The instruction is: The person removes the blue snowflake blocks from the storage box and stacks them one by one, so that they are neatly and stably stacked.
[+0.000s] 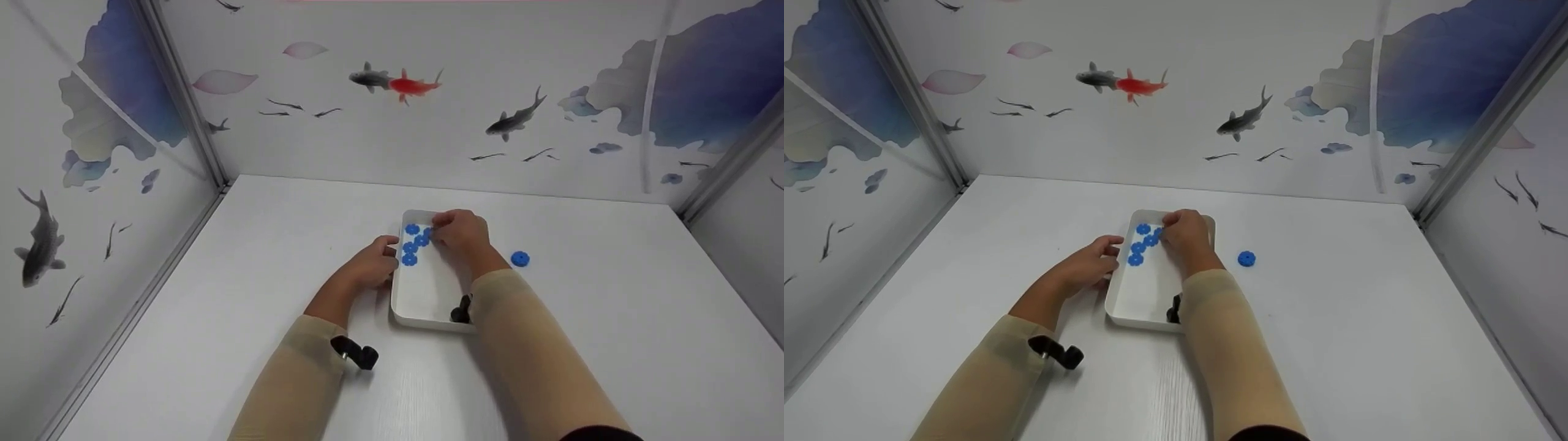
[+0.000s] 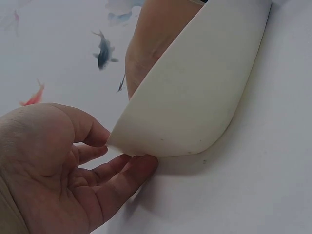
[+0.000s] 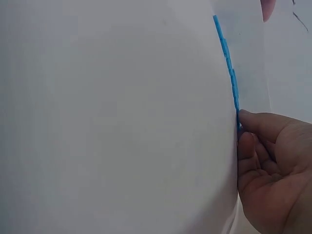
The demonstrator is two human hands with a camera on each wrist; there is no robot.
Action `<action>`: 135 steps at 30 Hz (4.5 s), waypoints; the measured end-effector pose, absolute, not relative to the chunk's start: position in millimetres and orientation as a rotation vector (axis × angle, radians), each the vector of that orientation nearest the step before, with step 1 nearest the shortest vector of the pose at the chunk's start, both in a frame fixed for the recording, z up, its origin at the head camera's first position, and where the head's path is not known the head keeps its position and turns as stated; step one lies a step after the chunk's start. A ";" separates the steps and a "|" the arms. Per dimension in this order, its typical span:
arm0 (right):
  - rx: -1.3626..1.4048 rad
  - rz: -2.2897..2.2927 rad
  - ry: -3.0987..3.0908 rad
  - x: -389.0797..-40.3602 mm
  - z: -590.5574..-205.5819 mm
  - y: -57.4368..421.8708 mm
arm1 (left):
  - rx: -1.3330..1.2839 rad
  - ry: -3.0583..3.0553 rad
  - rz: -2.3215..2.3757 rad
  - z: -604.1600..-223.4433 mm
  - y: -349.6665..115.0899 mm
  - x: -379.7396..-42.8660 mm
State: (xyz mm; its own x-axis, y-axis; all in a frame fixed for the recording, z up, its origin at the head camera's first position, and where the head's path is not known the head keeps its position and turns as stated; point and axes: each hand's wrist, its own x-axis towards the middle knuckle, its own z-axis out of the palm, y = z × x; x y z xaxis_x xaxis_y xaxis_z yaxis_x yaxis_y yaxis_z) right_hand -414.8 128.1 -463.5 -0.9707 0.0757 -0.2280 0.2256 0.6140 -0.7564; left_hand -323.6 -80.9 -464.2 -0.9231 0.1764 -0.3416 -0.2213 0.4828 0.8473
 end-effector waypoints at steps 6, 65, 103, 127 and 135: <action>0.221 -1.251 2.713 -411.7 -463.1 127.8 | -0.048 2.352 1.421 -463.8 -80.8 -324.2; 0.159 -1.870 2.342 -356.1 -393.6 205.3 | -0.055 2.384 1.414 -465.2 -80.8 -323.3; 0.402 -1.608 2.323 -366.2 -466.3 322.6 | -0.052 2.376 1.398 -464.1 -79.8 -325.2; 0.441 -1.468 2.399 -370.0 -471.9 320.9 | -0.051 2.397 1.386 -466.9 -80.8 -325.6; 0.441 -1.443 2.415 -368.8 -469.9 321.1 | -0.066 2.392 1.379 -466.3 -80.1 -325.5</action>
